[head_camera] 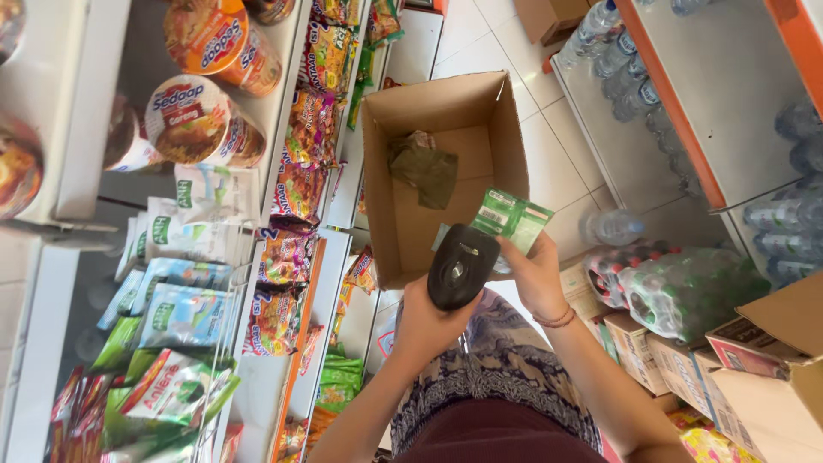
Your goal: The person scans several small product packets using a handheld scanner, places them back in a cardboard box or on a shelf, and then uses a spray bottle and cloths to wipe down the edges of the store shelves.
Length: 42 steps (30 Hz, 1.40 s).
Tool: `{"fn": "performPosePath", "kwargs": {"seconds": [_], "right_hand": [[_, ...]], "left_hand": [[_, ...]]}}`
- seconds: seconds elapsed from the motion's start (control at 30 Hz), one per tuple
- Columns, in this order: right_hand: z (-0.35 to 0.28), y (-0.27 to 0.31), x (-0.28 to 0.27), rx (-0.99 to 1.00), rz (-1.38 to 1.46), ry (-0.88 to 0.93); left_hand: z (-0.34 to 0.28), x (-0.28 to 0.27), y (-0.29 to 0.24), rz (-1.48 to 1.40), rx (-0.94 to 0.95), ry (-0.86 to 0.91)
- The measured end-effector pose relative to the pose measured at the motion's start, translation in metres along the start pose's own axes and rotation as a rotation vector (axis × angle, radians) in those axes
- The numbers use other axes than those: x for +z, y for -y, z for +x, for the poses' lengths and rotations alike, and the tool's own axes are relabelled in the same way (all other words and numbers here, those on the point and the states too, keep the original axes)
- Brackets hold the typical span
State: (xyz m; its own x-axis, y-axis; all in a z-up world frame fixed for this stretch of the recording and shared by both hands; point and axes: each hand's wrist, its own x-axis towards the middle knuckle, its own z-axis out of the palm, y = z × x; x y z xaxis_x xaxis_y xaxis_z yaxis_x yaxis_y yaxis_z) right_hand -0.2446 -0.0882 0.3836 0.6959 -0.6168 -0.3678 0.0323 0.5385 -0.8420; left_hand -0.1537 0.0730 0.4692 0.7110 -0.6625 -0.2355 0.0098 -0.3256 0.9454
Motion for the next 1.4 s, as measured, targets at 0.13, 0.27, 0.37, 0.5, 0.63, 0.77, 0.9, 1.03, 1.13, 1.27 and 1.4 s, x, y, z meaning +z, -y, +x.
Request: {"fn": "performPosePath", "kwargs": {"seconds": [0.13,0.27,0.37,0.5,0.63,0.77,0.9,1.03,1.13,1.27,1.4], "right_hand": [[-0.007,0.005,0.001,0.03,-0.064,0.01],[-0.01,-0.006,-0.004,-0.315,-0.231,0.152],[-0.013,-0.005,0.002,-0.567,-0.469,0.158],[-0.019,0.001,0.013,-0.779,-0.65,0.207],[-0.017,0.003,0.03,-0.983,-0.77,0.243],[-0.023,-0.002,0.055,-1.084,-0.736,0.179],[-0.024,-0.008,0.073,-0.604,-0.169,0.321],[-0.022,-0.02,0.088,0.023,-0.054,0.549],[-0.025,-0.035,0.11,-0.115,-0.26,0.669],[-0.024,-0.042,0.156,-0.122,-0.383,0.671],[-0.013,-0.056,0.223,-0.344,-0.373,0.838]], "left_hand": [[-0.009,0.001,0.009,-0.036,0.11,-0.038],[-0.017,0.003,0.039,-0.152,0.004,-0.032],[-0.022,-0.003,0.051,-0.638,-0.055,0.051],[-0.037,-0.017,0.058,-0.978,-0.092,0.159],[-0.048,-0.021,0.071,-1.082,-0.182,0.117],[-0.051,-0.018,0.089,-1.002,-0.043,-0.007],[-0.06,-0.028,0.092,-1.047,0.055,-0.143],[-0.07,-0.043,0.094,-0.875,0.062,-0.325],[-0.084,-0.062,0.097,-0.529,0.031,-0.394],[-0.104,-0.091,0.098,-0.479,0.198,-0.572],[-0.13,-0.136,0.115,-0.363,0.179,-0.846]]}}
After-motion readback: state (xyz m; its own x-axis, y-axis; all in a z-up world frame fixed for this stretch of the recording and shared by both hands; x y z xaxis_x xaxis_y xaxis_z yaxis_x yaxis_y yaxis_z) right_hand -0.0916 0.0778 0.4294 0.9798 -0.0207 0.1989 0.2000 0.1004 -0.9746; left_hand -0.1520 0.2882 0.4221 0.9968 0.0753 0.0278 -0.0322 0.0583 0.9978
